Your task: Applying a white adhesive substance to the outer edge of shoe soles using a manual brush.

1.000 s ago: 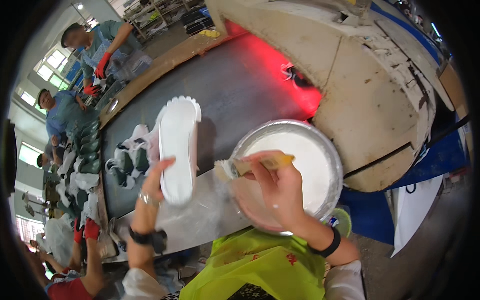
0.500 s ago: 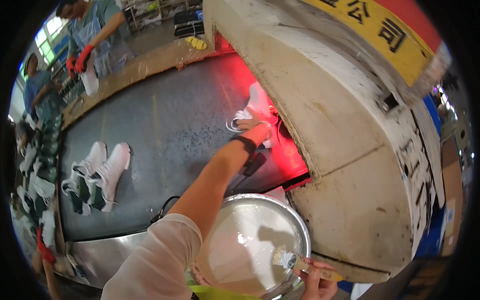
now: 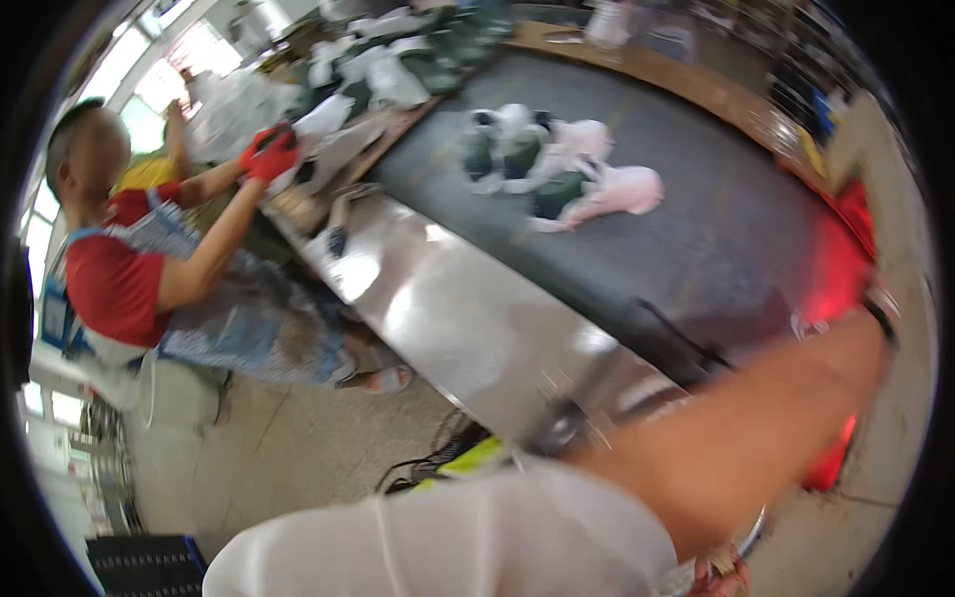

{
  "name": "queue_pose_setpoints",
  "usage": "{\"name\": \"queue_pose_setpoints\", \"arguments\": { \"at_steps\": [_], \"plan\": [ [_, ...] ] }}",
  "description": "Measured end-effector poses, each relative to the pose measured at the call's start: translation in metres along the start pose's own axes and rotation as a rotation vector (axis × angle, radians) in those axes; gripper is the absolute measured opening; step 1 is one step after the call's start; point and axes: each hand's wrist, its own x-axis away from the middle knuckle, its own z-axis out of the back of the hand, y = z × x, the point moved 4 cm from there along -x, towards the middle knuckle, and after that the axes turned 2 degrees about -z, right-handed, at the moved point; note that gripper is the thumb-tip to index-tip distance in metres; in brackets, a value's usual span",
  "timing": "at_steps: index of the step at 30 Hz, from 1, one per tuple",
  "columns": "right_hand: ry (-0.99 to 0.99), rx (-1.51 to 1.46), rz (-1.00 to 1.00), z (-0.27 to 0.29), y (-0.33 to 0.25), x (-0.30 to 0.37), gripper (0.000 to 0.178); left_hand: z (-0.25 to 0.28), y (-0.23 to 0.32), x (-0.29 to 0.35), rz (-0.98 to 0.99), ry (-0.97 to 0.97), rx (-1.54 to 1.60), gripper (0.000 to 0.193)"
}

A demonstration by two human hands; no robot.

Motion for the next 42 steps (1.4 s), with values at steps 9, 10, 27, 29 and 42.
{"name": "queue_pose_setpoints", "arguments": {
  "at_steps": [9,10,27,29,42],
  "plan": [
    [0.100,0.017,-0.297,-0.075,0.025,0.176,0.038,-0.027,-0.319,0.229,0.203,0.010,-0.604,0.029],
    [0.103,-0.040,-0.303,-0.122,0.046,0.179,0.038,0.026,-0.407,0.243,0.220,0.072,-0.709,0.029],
    [0.104,-0.037,-0.018,-0.132,-0.054,0.038,0.022,-0.126,-0.279,-0.002,0.135,0.040,-0.182,0.079],
    [0.168,-0.016,-0.054,-0.116,-0.047,0.030,0.020,-0.101,-0.233,-0.021,0.160,-0.070,-0.126,0.101],
    [0.134,-0.179,-0.065,-0.115,-0.033,0.006,0.017,-0.083,-0.199,0.032,0.375,0.207,-0.224,0.117]
  ]
}}
